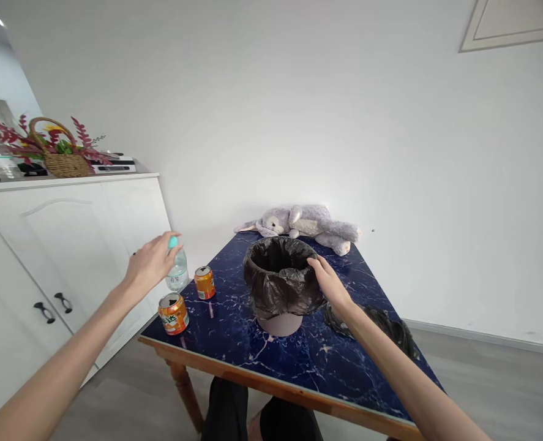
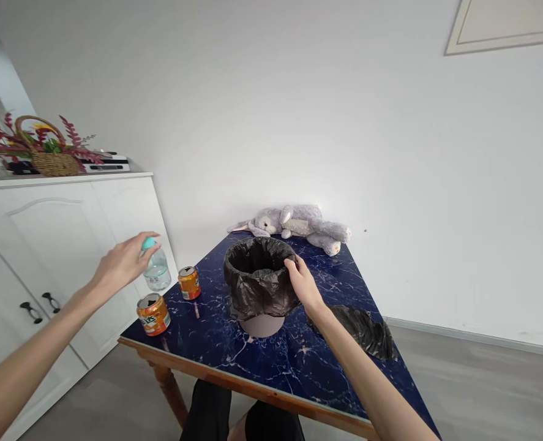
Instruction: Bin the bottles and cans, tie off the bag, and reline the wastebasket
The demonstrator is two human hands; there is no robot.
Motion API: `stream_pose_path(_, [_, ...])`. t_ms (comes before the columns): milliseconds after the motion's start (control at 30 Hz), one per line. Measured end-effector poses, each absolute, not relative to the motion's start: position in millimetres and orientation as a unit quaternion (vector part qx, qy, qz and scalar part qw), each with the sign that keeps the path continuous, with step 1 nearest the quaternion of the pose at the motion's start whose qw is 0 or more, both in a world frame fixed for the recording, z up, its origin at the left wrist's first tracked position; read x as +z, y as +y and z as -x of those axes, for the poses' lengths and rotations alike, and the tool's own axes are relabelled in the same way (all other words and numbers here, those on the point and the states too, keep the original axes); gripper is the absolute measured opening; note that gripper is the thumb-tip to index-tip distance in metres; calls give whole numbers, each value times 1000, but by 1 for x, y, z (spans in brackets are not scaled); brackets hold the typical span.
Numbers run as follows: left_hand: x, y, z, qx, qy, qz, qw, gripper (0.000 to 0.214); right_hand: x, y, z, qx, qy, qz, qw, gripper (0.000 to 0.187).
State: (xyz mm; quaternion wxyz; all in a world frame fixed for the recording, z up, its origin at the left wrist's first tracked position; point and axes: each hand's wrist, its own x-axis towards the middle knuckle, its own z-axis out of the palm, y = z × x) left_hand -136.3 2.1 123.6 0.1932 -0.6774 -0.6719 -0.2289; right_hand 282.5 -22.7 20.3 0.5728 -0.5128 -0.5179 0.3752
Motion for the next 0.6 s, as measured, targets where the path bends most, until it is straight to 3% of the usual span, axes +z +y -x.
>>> stream_pose_path(167, [182,-45,91,-414,-543,677,276,33,14,-22,-280,369,-516,511,580,54])
stream_pose_path(300, [196,-65,30,-536,-395,722,188,28,10,-20,-278,370,-511,514,581,57])
stream_pose_path(467, [166,-45,-35,-455,-326,828,-16,24,7,-20,-277,379,-502,523,576,68])
stream_pose_path(600, [131,-21,-65,-329,-320,884,-91,36,7,-19,-277,378,-501,522,577,69])
